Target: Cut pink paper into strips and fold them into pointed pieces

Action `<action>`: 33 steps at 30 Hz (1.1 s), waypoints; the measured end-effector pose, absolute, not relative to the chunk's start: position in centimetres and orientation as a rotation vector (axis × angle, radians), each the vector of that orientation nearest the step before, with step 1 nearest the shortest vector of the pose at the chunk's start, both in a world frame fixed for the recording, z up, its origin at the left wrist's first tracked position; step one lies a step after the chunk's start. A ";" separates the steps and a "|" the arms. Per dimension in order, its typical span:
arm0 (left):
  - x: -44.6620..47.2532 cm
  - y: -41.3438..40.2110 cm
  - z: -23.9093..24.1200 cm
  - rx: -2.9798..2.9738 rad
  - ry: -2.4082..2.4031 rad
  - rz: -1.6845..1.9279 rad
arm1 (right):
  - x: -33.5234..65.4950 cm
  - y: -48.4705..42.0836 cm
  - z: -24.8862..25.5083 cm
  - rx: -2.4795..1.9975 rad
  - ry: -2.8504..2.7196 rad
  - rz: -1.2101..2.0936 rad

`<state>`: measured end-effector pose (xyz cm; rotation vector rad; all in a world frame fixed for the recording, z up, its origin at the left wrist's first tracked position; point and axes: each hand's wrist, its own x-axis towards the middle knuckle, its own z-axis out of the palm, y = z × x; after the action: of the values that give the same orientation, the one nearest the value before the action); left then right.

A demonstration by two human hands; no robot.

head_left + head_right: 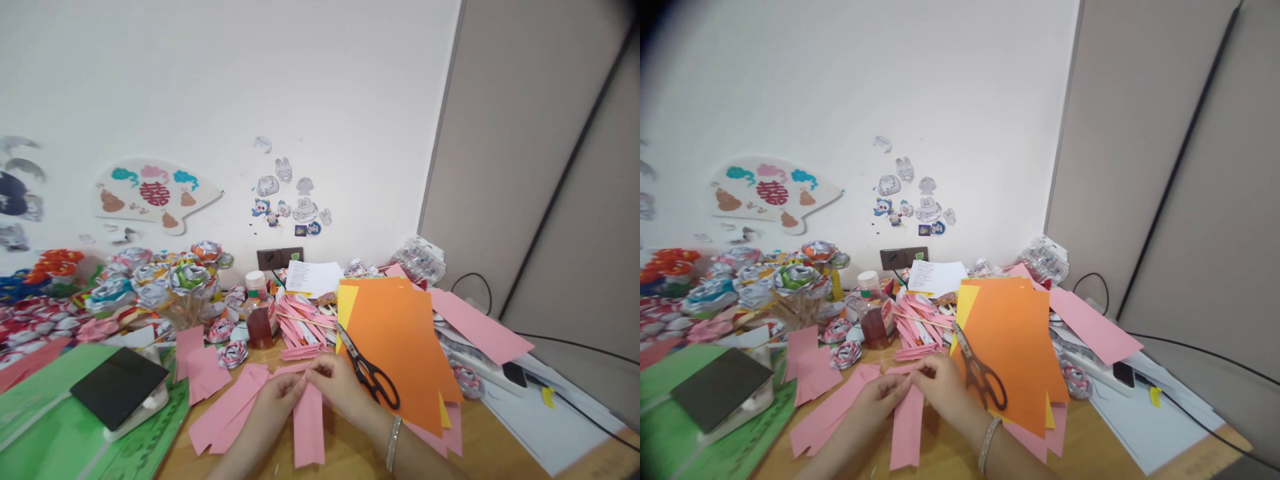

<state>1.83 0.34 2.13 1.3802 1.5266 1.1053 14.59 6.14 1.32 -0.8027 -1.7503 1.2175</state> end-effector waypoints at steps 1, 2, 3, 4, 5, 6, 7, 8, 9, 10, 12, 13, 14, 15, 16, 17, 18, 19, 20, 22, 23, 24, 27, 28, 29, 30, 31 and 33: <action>1.9 0.3 2.2 1.391 1.531 1.097 | 14.5 6.2 1.3 -0.816 -1.731 1.219; 2.0 0.2 2.4 1.399 1.533 1.091 | 14.5 6.2 1.2 -0.820 -1.715 1.222; 2.1 0.1 2.5 1.406 1.533 1.089 | 14.5 6.2 1.1 -0.817 -1.705 1.226; 2.1 0.0 2.5 1.410 1.534 1.091 | 14.5 6.2 1.1 -0.812 -1.701 1.229; 2.2 0.0 2.6 1.412 1.540 1.097 | 14.5 6.2 1.0 -0.807 -1.702 1.238; 2.2 -0.1 2.7 1.413 1.550 1.105 | 14.5 6.2 1.0 -0.799 -1.704 1.254; 2.2 -0.1 2.7 1.413 1.563 1.109 | 14.6 6.2 1.0 -0.789 -1.704 1.279; 2.2 -0.1 2.8 1.411 1.576 1.109 | 14.6 6.3 1.1 -0.778 -1.701 1.310; 2.2 -0.1 2.8 1.408 1.585 1.103 | 14.7 6.3 1.1 -0.767 -1.691 1.340; 2.2 -0.1 2.8 1.405 1.587 1.093 | 14.7 6.3 1.1 -0.755 -1.680 1.367; 2.1 -0.2 2.9 1.406 1.567 1.071 | 14.8 6.3 1.1 -0.741 -1.666 1.400; 2.1 -0.2 2.9 1.410 1.554 1.065 | 14.8 6.4 1.1 -0.741 -1.666 1.408; 2.1 -0.2 2.9 1.417 1.542 1.066 | 14.8 6.4 1.1 -0.740 -1.667 1.410; 2.1 -0.3 2.9 1.424 1.532 1.070 | 14.8 6.4 1.1 -0.735 -1.669 1.409; 2.1 -0.3 3.0 1.431 1.524 1.077 | 14.8 6.4 1.1 -0.726 -1.670 1.405; 2.2 -0.3 3.0 1.435 1.518 1.083 | 14.8 6.4 1.1 -0.718 -1.668 1.400; 2.2 -0.4 3.0 1.437 1.514 1.089 | 14.8 6.4 1.0 -0.717 -1.663 1.393; 2.3 -0.4 3.0 1.436 1.513 1.094 | 14.8 6.4 1.0 -0.721 -1.660 1.384; 2.3 -0.4 3.1 1.433 1.516 1.099 | 14.7 6.4 1.0 -0.728 -1.655 1.378; 2.4 -0.4 3.1 1.432 1.541 1.114 | 14.7 6.4 1.0 -0.730 -1.634 1.400; 2.4 -0.3 3.0 1.439 1.561 1.124 | 14.7 6.4 0.9 -0.717 -1.623 1.431; 2.3 -0.3 3.0 1.452 1.584 1.131 | 14.7 6.4 0.9 -0.695 -1.614 1.470; 1.9 0.1 2.7 1.483 1.644 1.150 | 14.7 6.3 0.9 -0.649 -1.589 1.574; 1.7 0.1 2.6 1.484 1.657 1.164 | 14.7 6.3 0.9 -0.648 -1.584 1.591; 1.6 0.2 2.5 1.481 1.665 1.185 | 14.7 6.2 1.0 -0.648 -1.579 1.600; 1.5 0.3 2.5 1.477 1.664 1.209 | 14.8 6.1 1.0 -0.648 -1.578 1.602; 1.4 0.3 2.5 1.472 1.651 1.228 | 14.8 6.1 1.1 -0.651 -1.583 1.595; 1.5 0.2 2.6 1.458 1.595 1.242 | 14.9 5.9 1.3 -0.660 -1.627 1.542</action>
<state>1.49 0.22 2.63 1.4583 1.5948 1.2418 14.91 5.93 1.29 -0.6604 -1.6274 1.5421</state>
